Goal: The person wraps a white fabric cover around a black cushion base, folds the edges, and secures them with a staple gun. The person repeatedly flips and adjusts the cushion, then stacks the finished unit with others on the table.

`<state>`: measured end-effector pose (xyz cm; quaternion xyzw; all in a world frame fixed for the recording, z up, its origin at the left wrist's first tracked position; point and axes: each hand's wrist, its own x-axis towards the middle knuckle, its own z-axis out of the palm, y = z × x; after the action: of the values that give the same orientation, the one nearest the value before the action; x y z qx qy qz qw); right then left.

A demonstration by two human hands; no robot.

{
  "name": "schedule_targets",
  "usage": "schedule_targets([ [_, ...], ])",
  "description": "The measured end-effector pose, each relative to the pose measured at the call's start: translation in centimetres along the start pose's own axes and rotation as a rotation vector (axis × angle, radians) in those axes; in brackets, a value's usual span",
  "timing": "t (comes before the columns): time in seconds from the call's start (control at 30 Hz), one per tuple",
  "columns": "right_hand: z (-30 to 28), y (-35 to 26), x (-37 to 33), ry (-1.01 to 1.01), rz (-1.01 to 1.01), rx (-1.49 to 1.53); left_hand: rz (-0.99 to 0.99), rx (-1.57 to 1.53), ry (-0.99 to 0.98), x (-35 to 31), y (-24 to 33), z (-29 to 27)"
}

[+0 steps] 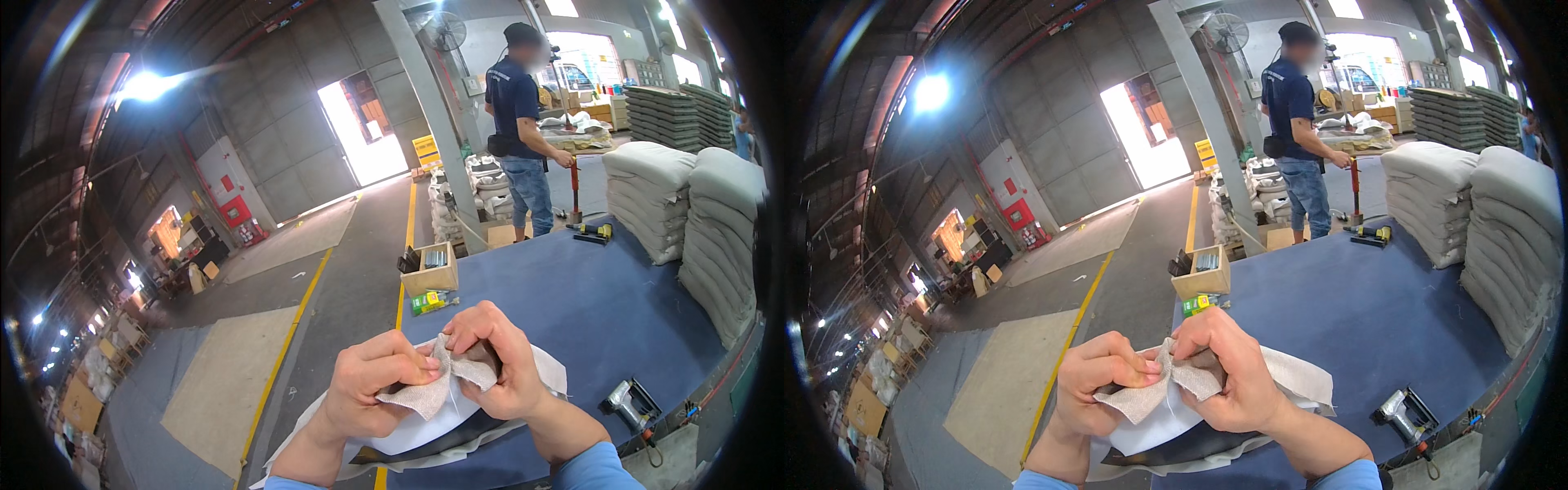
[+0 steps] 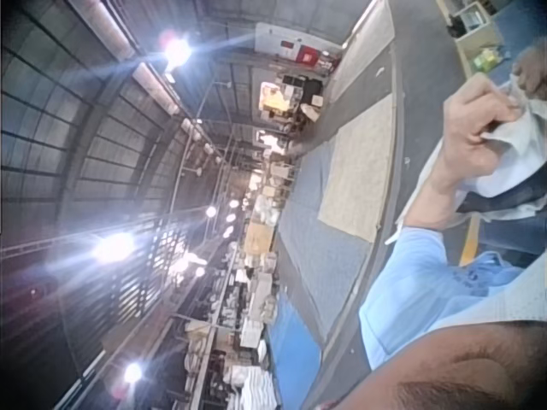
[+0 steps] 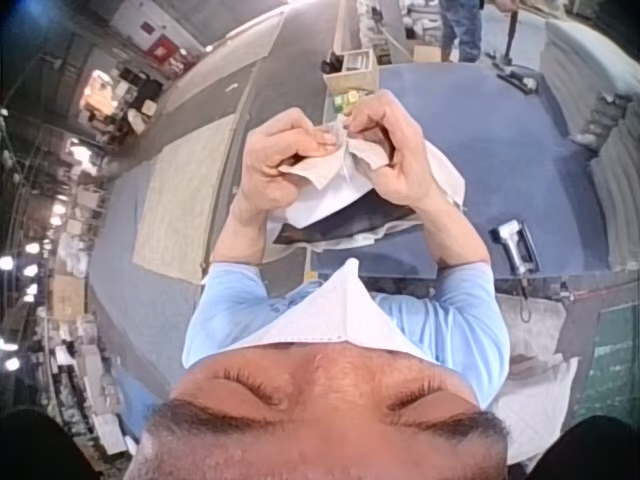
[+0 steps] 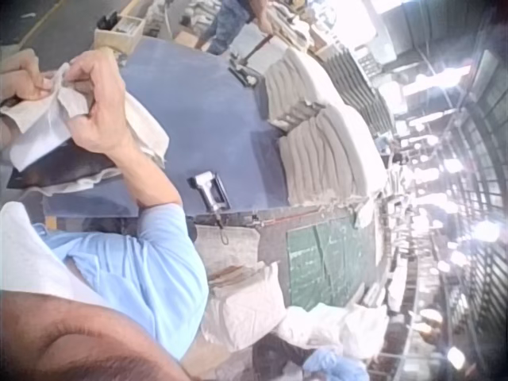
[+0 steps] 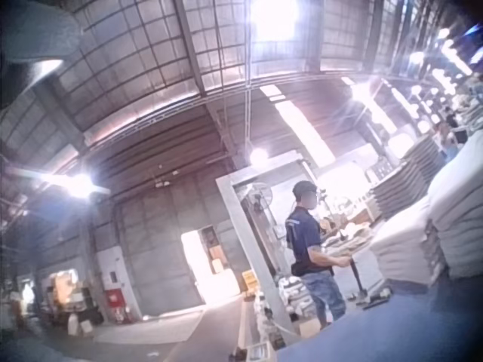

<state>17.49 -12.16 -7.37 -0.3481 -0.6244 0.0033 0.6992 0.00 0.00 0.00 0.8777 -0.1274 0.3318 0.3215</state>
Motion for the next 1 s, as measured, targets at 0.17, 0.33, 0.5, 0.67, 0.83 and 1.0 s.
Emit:
schedule_targets([
  [0.17,0.1,-1.2,1.0,-0.069,0.139,-0.011,-0.068,-0.002,0.029,0.0,0.4,-0.2],
  [0.33,0.3,-1.7,1.3,-0.089,0.178,0.002,-0.073,-0.004,0.037,-0.2,0.3,-0.3],
  [0.5,0.5,-1.7,1.3,-0.062,0.166,-0.026,-0.084,-0.023,0.036,-0.3,0.4,-0.3],
  [0.67,0.8,-1.4,1.0,0.003,0.107,-0.052,-0.089,-0.017,0.028,-0.1,0.5,-0.4],
  [0.83,0.9,-1.2,0.5,0.041,0.039,-0.055,-0.061,-0.058,-0.011,-0.3,0.1,-0.7],
  [1.0,0.9,-0.7,0.5,0.022,-0.089,-0.091,-0.074,-0.111,-0.068,-0.5,0.0,-1.8],
])
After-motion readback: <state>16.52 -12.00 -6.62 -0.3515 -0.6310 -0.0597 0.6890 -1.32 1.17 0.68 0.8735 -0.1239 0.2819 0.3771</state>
